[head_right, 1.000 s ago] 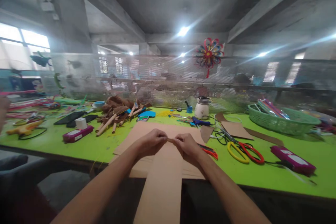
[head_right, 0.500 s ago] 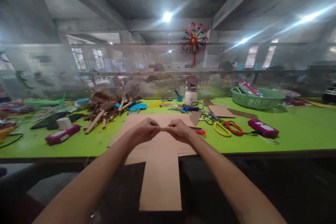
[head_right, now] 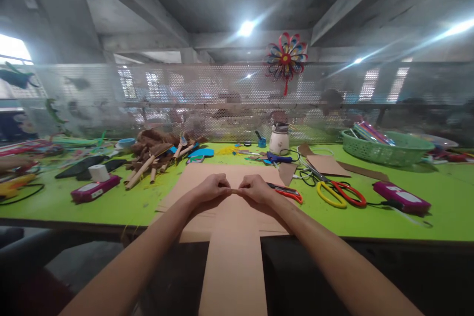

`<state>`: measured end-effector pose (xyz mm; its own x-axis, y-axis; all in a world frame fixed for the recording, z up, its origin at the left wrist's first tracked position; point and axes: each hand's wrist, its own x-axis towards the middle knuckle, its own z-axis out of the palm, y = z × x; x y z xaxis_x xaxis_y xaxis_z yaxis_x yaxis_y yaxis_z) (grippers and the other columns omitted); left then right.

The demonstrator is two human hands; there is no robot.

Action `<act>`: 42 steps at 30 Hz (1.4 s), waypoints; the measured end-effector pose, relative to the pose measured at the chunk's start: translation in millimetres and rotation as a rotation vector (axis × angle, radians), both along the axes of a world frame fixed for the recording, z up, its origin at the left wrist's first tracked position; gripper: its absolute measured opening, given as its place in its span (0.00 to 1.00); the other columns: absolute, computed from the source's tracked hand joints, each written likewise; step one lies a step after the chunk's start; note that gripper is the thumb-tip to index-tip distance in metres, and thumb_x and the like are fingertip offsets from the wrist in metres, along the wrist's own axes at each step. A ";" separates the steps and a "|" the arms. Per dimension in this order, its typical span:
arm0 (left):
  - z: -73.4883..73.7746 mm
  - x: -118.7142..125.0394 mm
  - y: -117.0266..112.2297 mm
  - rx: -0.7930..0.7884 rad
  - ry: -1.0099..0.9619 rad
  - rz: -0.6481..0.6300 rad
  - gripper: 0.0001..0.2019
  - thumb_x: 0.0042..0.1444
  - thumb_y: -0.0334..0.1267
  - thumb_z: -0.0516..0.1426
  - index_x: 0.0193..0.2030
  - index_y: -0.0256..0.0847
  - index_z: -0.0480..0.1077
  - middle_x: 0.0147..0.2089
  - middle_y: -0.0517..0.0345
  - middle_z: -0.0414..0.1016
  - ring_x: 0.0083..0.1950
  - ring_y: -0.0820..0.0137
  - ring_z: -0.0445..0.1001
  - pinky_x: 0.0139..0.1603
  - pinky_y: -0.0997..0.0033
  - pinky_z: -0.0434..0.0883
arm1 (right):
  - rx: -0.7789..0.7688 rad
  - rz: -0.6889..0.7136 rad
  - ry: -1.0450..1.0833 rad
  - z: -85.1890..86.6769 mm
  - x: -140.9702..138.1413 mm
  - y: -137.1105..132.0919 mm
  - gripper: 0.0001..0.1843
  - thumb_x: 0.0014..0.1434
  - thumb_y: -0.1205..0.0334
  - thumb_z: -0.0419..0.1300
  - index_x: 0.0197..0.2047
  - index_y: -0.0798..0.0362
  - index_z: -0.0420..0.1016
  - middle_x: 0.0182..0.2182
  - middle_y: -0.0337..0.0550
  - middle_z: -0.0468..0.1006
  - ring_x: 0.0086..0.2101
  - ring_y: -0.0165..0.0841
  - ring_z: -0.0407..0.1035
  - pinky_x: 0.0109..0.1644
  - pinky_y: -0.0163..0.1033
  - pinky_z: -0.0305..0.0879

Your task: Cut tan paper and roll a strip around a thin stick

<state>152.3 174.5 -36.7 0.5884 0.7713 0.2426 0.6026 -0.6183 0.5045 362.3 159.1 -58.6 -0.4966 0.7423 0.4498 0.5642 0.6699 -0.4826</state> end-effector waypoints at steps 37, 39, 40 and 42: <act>8.4 -16.3 -5.1 -0.281 -0.137 0.009 0.11 0.42 0.40 0.59 0.27 0.32 0.74 0.22 0.58 0.70 0.25 0.73 0.65 0.25 0.76 0.60 | -0.086 -0.108 0.093 10.2 2.2 -37.5 0.15 0.56 0.60 0.52 0.20 0.55 0.64 0.17 0.33 0.56 0.21 0.25 0.47 0.21 0.33 0.42; 8.2 -14.4 -6.8 -0.289 -0.149 0.025 0.10 0.42 0.39 0.58 0.26 0.32 0.74 0.21 0.59 0.68 0.24 0.74 0.64 0.23 0.76 0.59 | -0.101 -0.116 0.096 12.1 -0.1 -42.6 0.15 0.56 0.60 0.52 0.20 0.55 0.62 0.17 0.33 0.54 0.21 0.24 0.46 0.21 0.34 0.40; 7.8 -13.5 -8.0 -0.291 -0.154 0.034 0.10 0.42 0.39 0.58 0.26 0.33 0.73 0.21 0.59 0.68 0.24 0.74 0.63 0.23 0.76 0.58 | -0.106 -0.114 0.097 12.7 -0.8 -44.4 0.15 0.56 0.60 0.52 0.19 0.55 0.62 0.17 0.32 0.53 0.21 0.24 0.45 0.21 0.34 0.40; 7.3 -12.3 -11.0 -0.298 -0.164 0.046 0.09 0.42 0.38 0.58 0.26 0.33 0.73 0.21 0.60 0.67 0.23 0.74 0.63 0.22 0.76 0.57 | -0.129 -0.105 0.120 13.4 -1.1 -45.9 0.16 0.56 0.59 0.53 0.19 0.55 0.62 0.17 0.32 0.53 0.21 0.24 0.45 0.21 0.34 0.39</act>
<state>140.0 163.5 -29.3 0.5233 0.8472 0.0915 0.5222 -0.4037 0.7512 361.2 113.3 -45.2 -0.3621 0.8425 0.3989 0.5613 0.5387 -0.6282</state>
